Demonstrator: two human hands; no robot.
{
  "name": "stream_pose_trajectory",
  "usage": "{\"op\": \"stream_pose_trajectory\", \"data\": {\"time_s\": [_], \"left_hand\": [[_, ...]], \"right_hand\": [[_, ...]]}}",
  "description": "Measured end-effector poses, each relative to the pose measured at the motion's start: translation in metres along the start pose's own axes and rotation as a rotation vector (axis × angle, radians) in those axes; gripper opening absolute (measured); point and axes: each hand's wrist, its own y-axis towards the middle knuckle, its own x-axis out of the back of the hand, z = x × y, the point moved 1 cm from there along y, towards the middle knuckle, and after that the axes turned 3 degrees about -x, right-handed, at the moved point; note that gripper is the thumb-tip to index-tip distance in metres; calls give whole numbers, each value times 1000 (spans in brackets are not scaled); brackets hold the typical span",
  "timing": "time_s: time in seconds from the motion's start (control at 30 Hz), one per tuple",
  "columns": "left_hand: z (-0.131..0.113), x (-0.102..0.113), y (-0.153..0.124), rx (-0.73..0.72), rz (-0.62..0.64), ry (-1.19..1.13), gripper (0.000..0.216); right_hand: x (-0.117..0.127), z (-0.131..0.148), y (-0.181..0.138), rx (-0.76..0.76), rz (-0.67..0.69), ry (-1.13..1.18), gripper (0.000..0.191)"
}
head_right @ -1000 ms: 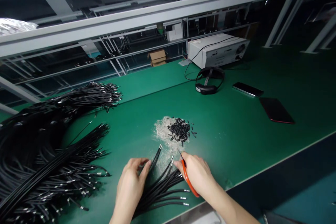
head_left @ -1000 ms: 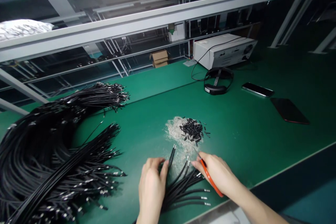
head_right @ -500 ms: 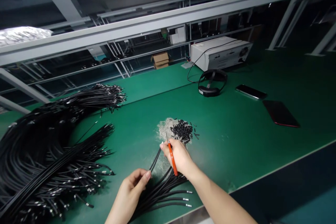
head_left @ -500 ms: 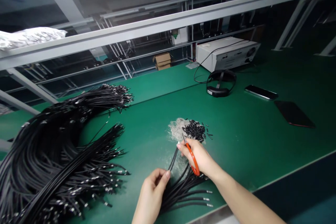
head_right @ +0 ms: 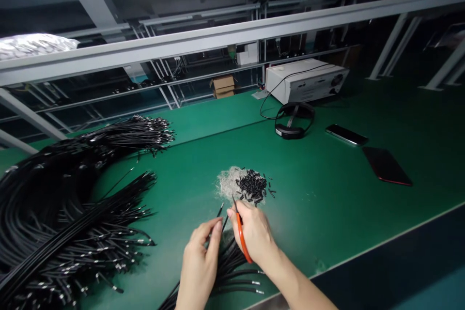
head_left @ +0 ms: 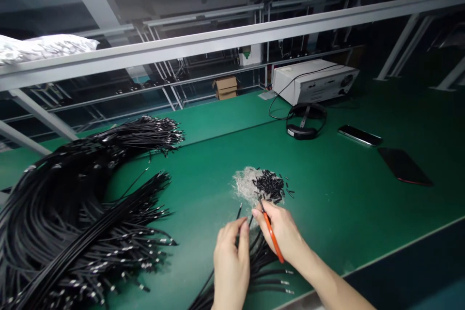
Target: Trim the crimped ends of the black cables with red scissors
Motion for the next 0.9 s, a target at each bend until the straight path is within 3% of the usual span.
{"op": "stream_pose_trajectory", "data": {"time_s": [0.1,0.2,0.3,0.37,0.47,0.57,0.9], "left_hand": [[-11,-8,-5,71,87,-132,38],[-15,-8,-6,97,40,-131,33],[-15,-6,-4,111,26,-107,31],[-13,-6,-2,140,77,-160,35],[-9,-7,2,214,180,-302,40],[-7,-9,6,271,215,-389,39],[-8,-10,6,259,232,-318,37]], "right_hand": [[-3,-3,-3,189,-74,-263,24],[0,-3,-6,426,-82,-450,25],[10,-3,-6,597,-14,-495,24],[18,-6,-5,571,7,-518,21],[24,-11,-8,413,15,-643,14],[21,-14,-15,335,82,-744,23],[16,-11,-16,340,140,-837,5]]}}
